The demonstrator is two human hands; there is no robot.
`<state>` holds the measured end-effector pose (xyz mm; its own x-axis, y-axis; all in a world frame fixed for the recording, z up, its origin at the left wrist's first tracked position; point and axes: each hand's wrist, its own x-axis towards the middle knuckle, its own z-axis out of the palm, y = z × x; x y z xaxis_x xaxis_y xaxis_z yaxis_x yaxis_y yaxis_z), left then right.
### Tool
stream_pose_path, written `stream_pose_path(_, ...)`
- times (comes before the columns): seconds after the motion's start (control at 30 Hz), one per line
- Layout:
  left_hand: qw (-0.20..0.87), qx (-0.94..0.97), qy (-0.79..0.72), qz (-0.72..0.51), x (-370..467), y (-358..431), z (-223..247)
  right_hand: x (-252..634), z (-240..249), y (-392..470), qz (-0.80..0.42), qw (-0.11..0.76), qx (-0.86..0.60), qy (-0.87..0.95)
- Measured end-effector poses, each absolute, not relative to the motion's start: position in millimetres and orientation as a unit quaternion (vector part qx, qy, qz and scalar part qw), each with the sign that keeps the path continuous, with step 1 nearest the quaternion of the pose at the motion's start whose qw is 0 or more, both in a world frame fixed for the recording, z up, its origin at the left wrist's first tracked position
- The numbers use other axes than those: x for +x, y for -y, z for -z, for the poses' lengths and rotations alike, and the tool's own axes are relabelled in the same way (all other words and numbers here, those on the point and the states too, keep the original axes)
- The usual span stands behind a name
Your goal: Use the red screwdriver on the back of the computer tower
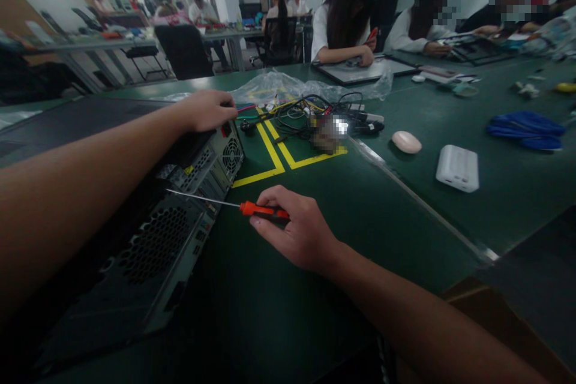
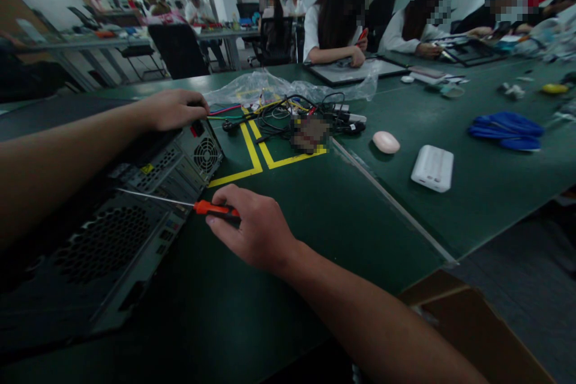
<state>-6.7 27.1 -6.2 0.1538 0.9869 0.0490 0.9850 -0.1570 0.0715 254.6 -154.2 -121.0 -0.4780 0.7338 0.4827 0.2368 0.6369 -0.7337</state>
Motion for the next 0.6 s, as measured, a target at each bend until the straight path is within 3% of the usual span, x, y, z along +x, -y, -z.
stream_pose_path(0.6,0.018,0.764,-0.643,-0.043,-5.6,-25.6,4.6,255.0,120.1,155.4,-0.301,0.418,-0.312,0.798)
